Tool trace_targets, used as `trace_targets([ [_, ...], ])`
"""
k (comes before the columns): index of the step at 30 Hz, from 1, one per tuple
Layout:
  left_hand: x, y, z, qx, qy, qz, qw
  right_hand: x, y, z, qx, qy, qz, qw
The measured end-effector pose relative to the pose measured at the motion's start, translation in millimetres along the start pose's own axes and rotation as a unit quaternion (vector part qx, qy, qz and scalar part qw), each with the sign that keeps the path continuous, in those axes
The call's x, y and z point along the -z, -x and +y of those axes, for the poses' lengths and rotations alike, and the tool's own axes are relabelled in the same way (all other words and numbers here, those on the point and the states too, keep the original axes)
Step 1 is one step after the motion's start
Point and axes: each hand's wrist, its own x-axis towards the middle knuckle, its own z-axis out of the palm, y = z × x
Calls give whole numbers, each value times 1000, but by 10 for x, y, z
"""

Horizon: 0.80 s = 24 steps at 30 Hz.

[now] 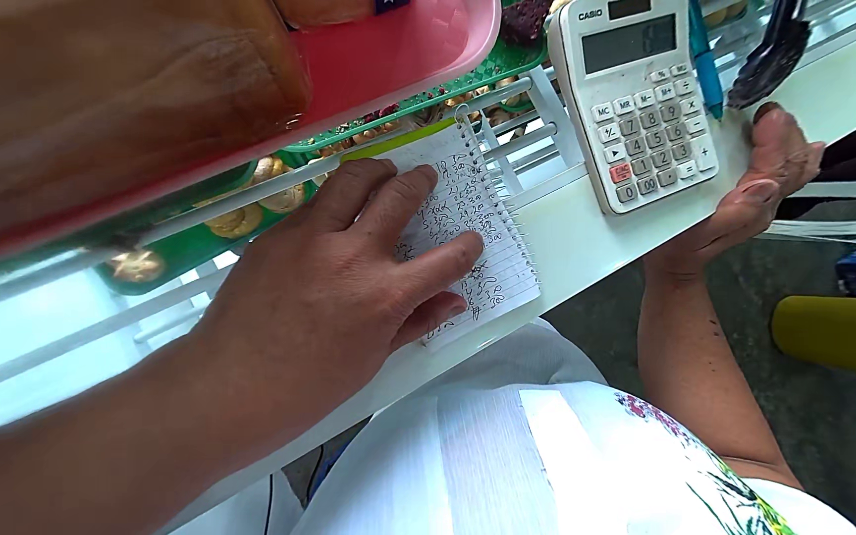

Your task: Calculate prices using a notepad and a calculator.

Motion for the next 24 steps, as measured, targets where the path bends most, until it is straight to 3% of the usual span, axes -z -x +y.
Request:
trace_targets([
  [10, -74, 21, -26, -7, -2, 21, 1000, -12, -24, -76, 7, -19, 7, 1000],
  [13, -185, 54, -89, -17, 22, 41, 999, 81, -23, -152, -31, -28, -39, 998],
  [16, -137, 65, -107, 1, 43, -8, 999, 183, -26, -209, -39, -71, -70, 994],
  [24, 22, -1, -65, 27, 78, -68, 994, 231, -339, -551, -15, -180, -49, 982],
])
